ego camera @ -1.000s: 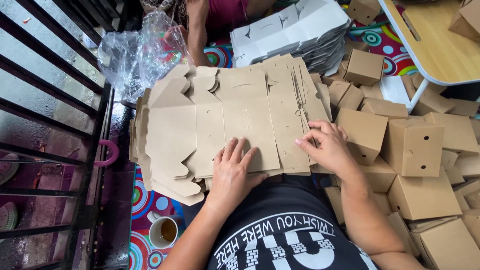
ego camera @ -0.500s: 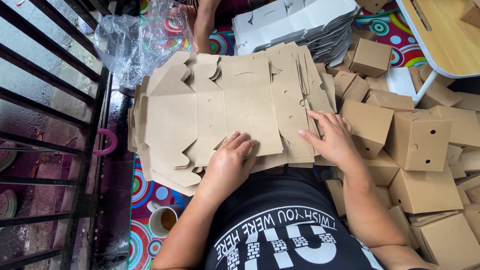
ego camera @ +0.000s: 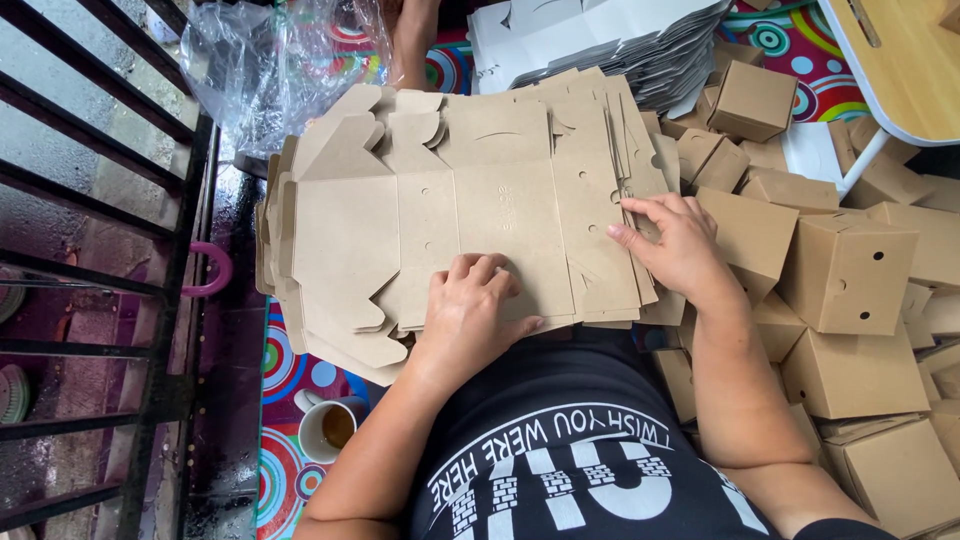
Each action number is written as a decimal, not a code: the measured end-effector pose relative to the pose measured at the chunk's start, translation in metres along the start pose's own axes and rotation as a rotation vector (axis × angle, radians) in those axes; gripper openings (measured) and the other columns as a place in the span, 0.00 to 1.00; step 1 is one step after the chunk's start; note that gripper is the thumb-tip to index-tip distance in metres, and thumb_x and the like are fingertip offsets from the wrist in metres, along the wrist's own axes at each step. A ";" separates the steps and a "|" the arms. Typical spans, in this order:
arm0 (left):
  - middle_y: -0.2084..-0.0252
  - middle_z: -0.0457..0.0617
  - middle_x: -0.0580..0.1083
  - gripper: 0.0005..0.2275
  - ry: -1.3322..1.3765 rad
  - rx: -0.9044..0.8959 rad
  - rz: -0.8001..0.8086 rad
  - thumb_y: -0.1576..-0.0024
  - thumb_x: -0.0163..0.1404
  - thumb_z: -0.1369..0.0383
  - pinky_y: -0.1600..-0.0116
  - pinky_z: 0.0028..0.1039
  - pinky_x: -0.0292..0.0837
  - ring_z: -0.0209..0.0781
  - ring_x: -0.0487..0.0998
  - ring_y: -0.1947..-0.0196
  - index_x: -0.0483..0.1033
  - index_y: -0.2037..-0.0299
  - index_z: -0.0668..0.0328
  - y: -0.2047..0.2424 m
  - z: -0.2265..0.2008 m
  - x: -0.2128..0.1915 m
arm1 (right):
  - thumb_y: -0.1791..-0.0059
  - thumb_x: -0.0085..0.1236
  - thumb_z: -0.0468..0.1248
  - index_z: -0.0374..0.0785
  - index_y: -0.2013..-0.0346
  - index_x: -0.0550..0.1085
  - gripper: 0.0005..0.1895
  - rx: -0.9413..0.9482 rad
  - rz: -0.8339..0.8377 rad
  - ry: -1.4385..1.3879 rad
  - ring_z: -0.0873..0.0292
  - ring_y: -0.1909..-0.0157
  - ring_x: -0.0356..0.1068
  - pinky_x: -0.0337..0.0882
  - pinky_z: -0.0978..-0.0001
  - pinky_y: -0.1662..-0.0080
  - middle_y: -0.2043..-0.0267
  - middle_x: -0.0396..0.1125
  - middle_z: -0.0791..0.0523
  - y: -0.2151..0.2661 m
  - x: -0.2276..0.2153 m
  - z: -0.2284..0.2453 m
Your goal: Folding flat cardboard templates into small boxes
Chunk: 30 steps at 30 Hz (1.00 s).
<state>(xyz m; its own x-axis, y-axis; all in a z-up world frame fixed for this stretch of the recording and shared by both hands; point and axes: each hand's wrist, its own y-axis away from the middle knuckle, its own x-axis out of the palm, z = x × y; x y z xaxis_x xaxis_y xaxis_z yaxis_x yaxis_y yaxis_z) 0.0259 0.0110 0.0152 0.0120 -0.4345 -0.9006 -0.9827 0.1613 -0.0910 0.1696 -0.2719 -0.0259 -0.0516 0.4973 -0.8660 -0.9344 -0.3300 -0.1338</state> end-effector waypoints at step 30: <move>0.51 0.47 0.68 0.26 0.057 0.041 0.113 0.60 0.63 0.40 0.42 0.49 0.59 0.52 0.63 0.38 0.70 0.66 0.49 0.012 0.000 -0.010 | 0.44 0.65 0.40 0.31 0.36 0.72 0.25 0.008 -0.136 -0.384 0.56 0.60 0.68 0.70 0.66 0.58 0.51 0.67 0.46 -0.051 0.026 -0.037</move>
<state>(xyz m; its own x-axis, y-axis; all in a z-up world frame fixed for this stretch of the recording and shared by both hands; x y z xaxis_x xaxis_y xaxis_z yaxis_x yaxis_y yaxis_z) 0.0145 0.0176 0.0233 -0.1101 -0.4607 -0.8807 -0.9688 0.2475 -0.0084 0.2287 -0.2713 -0.0596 -0.0540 0.8000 -0.5975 -0.9446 -0.2350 -0.2292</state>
